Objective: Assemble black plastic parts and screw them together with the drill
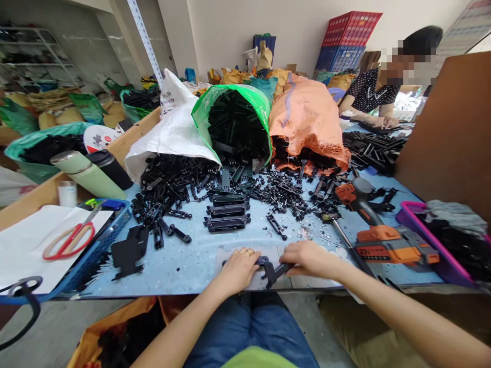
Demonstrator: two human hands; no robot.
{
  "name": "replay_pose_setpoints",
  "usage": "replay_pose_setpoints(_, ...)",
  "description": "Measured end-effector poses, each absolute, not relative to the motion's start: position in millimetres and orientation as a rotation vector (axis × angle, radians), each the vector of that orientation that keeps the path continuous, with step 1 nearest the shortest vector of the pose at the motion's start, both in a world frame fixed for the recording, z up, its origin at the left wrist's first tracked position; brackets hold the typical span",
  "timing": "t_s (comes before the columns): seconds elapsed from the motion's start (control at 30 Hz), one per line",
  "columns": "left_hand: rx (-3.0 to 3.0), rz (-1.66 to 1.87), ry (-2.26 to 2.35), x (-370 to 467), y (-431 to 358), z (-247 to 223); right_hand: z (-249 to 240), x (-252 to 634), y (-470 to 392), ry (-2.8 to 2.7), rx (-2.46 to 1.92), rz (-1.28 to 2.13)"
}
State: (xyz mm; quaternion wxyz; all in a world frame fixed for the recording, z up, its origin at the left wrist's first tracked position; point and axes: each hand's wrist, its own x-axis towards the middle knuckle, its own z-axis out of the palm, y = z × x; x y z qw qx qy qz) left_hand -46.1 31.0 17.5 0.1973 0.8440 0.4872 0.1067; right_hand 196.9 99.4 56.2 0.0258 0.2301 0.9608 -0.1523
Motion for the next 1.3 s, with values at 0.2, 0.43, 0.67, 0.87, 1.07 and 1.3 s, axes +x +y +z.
replay_pose_setpoints(0.2, 2.309, 0.300, 1.403, -28.5, 32.0, 24.7, 26.0, 192.8, 49.5, 2.804, 1.068, -0.267)
replay_pose_setpoints(0.43, 2.334, 0.415, 1.442, -27.7, 26.8, 17.9, 48.7, 178.8, 38.4, 2.856, 1.190, -0.052)
replay_pose_setpoints(0.67, 2.320, 0.374, 1.427, -27.3, 30.1, 17.1, 42.5, 188.6, 58.4, 2.942, 1.096, -0.150)
replay_pose_setpoints(0.87, 2.170, 0.486, 1.571, 19.9, 131.5, 27.2, 7.9, 219.8, 66.8, 3.021, 1.194, -0.344)
replay_pose_setpoints(1.07, 2.002, 0.578, 1.730, 60.7, 209.8, 26.3, 4.6, 232.3, 82.6, 2.973, 1.502, -0.303)
replay_pose_setpoints(1.3, 1.852, 1.024, 1.646, -13.1, 124.3, 29.9, 1.0, 224.2, 172.6, 2.418, 2.098, 0.115)
